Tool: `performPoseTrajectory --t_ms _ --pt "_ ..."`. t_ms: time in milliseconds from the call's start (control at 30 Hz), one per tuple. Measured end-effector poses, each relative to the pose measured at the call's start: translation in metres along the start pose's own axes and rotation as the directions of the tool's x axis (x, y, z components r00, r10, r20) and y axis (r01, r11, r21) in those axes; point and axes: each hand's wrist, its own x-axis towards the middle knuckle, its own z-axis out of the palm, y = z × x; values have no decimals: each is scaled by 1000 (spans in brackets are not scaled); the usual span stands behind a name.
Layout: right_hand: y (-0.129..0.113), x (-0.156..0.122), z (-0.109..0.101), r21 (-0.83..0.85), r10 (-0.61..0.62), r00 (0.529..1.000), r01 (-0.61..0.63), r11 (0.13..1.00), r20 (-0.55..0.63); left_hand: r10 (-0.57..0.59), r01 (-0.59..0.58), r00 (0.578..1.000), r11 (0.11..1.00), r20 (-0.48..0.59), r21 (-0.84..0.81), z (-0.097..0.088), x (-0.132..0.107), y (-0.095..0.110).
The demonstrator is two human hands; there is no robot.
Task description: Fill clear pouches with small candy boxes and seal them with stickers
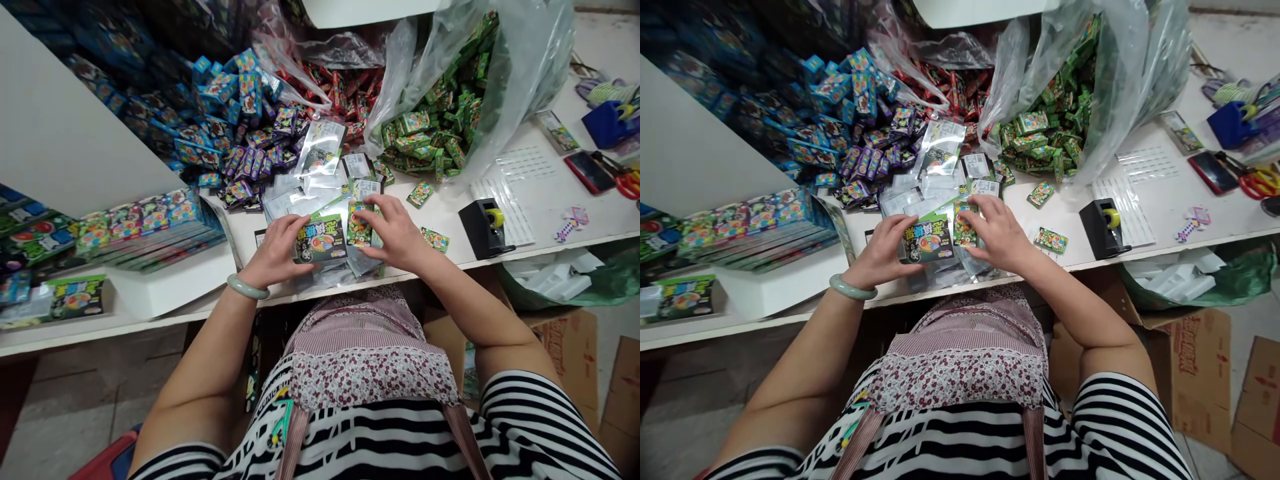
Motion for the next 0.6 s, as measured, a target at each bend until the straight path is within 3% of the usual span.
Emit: performPoseTrajectory --t_ms 133,267,367,467,600 --pt "-3 -6 0 7 -96 985 96 995 145 0 0 1000 999 -5 47 0 -5 4" --pt "-1 -8 1 28 -115 977 112 993 181 22 -23 1000 999 17 37 5 -9 5" --pt "-1 -6 -4 6 -19 999 19 1000 29 20 -20 1000 999 2 -28 7 -11 5" --pt "-7 -4 -11 -36 115 981 -122 992 -159 -16 14 1000 996 -25 -87 7 -13 5" --pt "-24 -4 -9 -69 132 980 -143 987 -149 -51 39 996 988 -78 -146 6 -17 8"
